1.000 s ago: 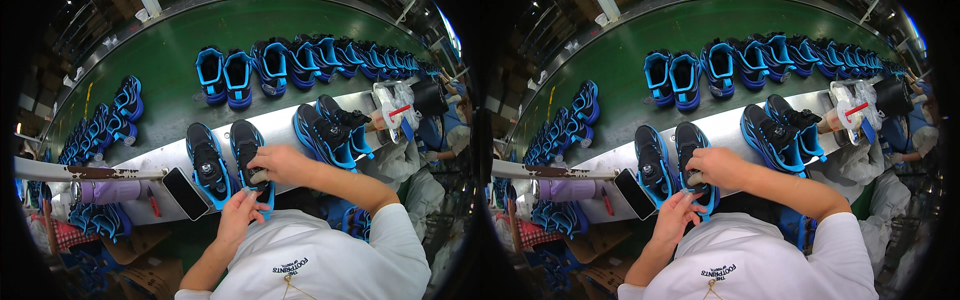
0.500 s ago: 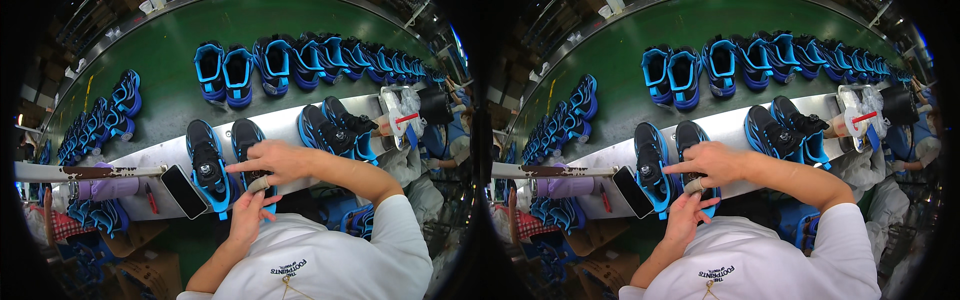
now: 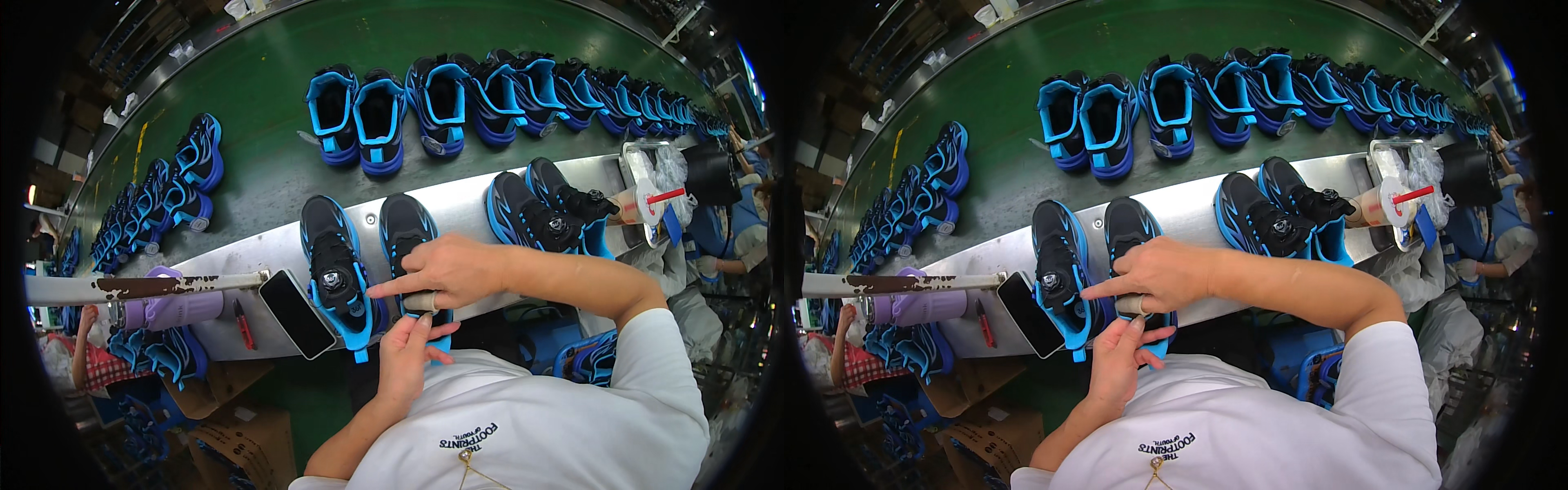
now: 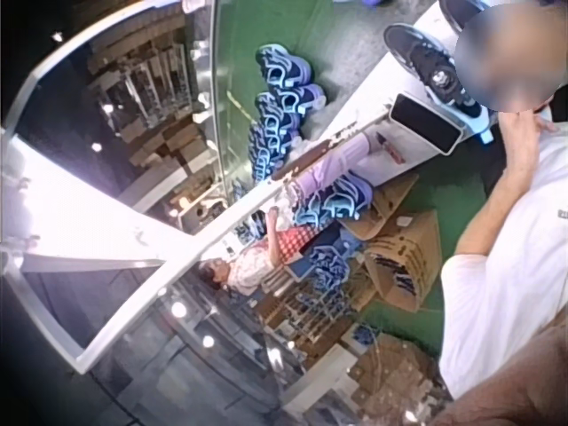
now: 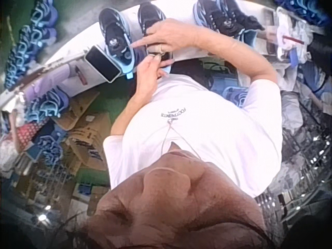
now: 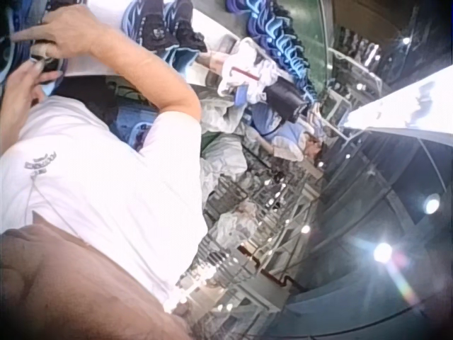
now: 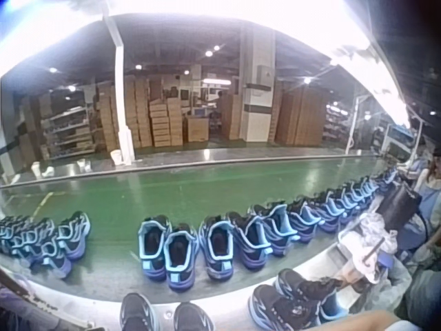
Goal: The person cleans shoes by rubbing their surfaces with cloth-wrapped fingers and places the finished shoes onto the conveyor belt.
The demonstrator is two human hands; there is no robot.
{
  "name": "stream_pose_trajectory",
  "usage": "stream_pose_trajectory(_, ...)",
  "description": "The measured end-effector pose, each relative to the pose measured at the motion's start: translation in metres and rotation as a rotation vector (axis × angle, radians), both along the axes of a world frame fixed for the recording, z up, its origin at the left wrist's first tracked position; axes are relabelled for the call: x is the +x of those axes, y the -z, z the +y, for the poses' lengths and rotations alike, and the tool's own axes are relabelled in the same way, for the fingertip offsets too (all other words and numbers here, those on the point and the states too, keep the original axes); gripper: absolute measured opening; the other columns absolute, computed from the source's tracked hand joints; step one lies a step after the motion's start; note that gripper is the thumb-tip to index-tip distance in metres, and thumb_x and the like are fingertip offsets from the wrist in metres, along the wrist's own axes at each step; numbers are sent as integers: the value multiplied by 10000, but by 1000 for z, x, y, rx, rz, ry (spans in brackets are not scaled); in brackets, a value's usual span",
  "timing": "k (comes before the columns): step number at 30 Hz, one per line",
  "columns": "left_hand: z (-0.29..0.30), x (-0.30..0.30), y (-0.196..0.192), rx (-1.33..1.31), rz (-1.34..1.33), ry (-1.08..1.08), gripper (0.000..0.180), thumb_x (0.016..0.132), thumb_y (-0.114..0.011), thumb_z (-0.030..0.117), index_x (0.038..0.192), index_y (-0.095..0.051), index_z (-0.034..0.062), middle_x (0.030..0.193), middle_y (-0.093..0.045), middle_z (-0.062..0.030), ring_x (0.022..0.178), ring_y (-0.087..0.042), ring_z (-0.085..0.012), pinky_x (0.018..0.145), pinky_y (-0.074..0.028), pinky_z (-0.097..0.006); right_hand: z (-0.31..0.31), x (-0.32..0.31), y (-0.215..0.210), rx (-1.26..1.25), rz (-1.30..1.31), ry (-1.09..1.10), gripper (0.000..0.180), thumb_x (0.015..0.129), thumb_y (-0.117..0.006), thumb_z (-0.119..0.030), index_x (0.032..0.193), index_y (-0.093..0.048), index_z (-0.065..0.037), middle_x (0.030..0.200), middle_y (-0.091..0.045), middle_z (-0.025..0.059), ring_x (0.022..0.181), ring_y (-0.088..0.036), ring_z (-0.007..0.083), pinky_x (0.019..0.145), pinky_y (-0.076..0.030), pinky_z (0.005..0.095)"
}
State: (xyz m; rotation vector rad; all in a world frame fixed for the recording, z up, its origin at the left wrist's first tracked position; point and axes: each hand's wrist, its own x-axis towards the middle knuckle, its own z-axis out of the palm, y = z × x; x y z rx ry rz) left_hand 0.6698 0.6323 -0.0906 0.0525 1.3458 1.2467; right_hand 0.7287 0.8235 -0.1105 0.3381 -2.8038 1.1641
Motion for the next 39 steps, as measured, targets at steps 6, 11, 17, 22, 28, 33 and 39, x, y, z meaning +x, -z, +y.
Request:
stream_pose_trajectory(6,4,0,-1,-22,-14,-5,276,1017,-447,184,1146,-550,-37,1075,-650,-158,967,-675,-235,564,-560,-294,11,-1,12,-94,121,0,633,841,-632,-220,1433,-438,-335,724,-475,65,659,-540,261,581,-444,389)
stream_pose_trajectory(11,6,3,4,-33,-21,25,268,1020,-437,179,1121,-545,-44,1074,-652,-183,941,-682,-248,554,-555,-285,5,4,14,-13,117,9,596,859,-621,-250,1424,-451,-336,694,-477,50,623,-551,251,536,-445,392)
stream_pose_trajectory(17,9,3,3,-67,-42,51,264,1022,-437,180,1094,-546,-49,1079,-641,-182,1001,-675,-266,538,-555,-276,0,15,10,-22,-131,128,704,740,-662,-151,1402,-488,-315,733,-522,76,662,-574,286,587,-478,397)
stream_pose_trajectory(22,9,4,9,-42,-85,86,282,1023,-437,190,1110,-538,-59,1116,-628,-183,991,-678,-271,535,-558,-274,11,14,8,-11,27,-38,736,729,-662,-139,1421,-465,-296,810,-517,81,717,-550,280,615,-476,401)
stream_pose_trajectory(28,13,9,2,-99,-31,101,295,1025,-435,204,1120,-525,-61,1147,-615,-200,1015,-666,-285,550,-566,-283,-19,27,16,4,-103,366,524,843,-642,-320,1345,-547,-205,730,-574,134,750,-620,305,696,-516,397)
stream_pose_trajectory(33,2,-16,-44,-131,4,226,322,1022,-434,211,1140,-558,-62,1066,-642,-184,890,-686,-253,550,-564,-277,19,61,-1,-303,-282,725,538,866,-660,-397,1291,-575,-77,1045,-611,211,955,-599,358,868,-481,374)
stream_pose_trajectory(39,57,-25,-45,65,1368,814,327,945,-571,292,963,-627,-30,901,-669,-170,656,-645,-306,585,-516,-377,-34,68,14,-186,40,614,782,699,-791,-383,1344,-506,-45,1356,-413,254,1204,-426,427,1020,-365,478)
